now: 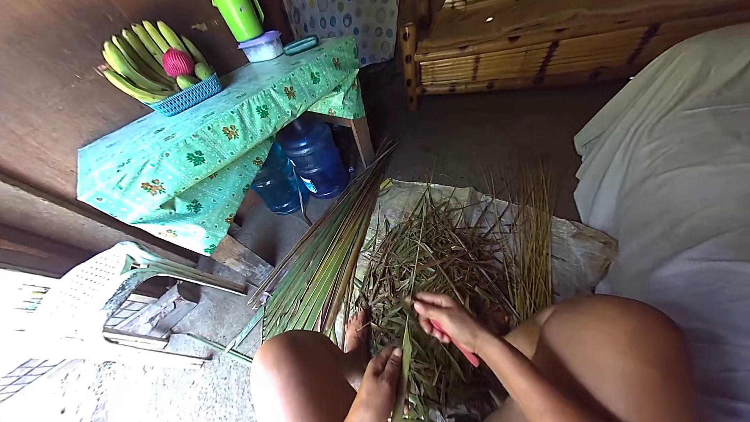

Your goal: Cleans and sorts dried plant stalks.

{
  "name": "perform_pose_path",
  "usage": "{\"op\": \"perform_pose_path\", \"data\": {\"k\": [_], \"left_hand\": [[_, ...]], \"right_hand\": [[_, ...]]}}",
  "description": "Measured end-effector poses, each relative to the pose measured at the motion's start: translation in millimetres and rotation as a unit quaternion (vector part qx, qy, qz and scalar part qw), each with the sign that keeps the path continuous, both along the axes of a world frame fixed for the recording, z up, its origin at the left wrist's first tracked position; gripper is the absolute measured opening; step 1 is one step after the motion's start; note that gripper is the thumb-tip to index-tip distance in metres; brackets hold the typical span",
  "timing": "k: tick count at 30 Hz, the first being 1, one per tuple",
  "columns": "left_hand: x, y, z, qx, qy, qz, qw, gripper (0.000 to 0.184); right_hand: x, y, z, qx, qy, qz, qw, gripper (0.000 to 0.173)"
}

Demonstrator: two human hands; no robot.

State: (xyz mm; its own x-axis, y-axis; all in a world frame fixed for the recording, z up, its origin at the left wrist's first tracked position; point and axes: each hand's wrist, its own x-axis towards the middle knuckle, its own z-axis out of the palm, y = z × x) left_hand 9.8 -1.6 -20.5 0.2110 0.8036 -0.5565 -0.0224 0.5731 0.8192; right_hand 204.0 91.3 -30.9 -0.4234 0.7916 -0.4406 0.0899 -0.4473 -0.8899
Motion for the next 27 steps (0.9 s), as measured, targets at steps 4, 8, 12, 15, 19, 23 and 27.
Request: {"op": "perform_pose_path", "data": {"k": [4, 8, 12, 15, 19, 23, 27], "left_hand": [[-7.5, -22.3, -1.3, -0.002, -0.049, -0.023, 0.999, 0.036], [-1.6, -28.5, 3.0, -0.012, -0.036, 0.043, 0.998, 0.034], [-2.7, -8.1, -7.5, -0.034, -0.027, 0.091, 0.995, 0.034], [-1.2, 4.5, -12.2, -0.036, -0.037, 0.12, 0.991, 0.034], [3.7, 4.2, -6.3, -0.029, -0.023, 0.098, 0.995, 0.031], [2.0, -10.4, -1.1, -0.03, -0.032, 0.066, 0.997, 0.032], [0.2, -7.0, -0.9, -0.021, -0.034, 0.06, 0.997, 0.032]], "right_hand": [[7.8, 19.7, -5.5, 0.051, -0.005, -0.112, 0.992, 0.035], [4.7, 10.2, -5.7, 0.065, -0.021, -0.094, 0.993, 0.037], [0.1, -9.9, -12.9, 0.115, -0.073, 0.001, 0.991, 0.032], [-0.2, -24.4, -19.0, 0.217, -0.096, 0.128, 0.963, 0.034], [-5.3, -27.8, -19.9, 0.346, -0.178, 0.147, 0.909, 0.035], [10.3, 8.0, -18.0, 0.28, -0.293, 0.076, 0.911, 0.037], [16.1, 24.3, -24.6, 0.245, -0.299, -0.002, 0.922, 0.036]]}}
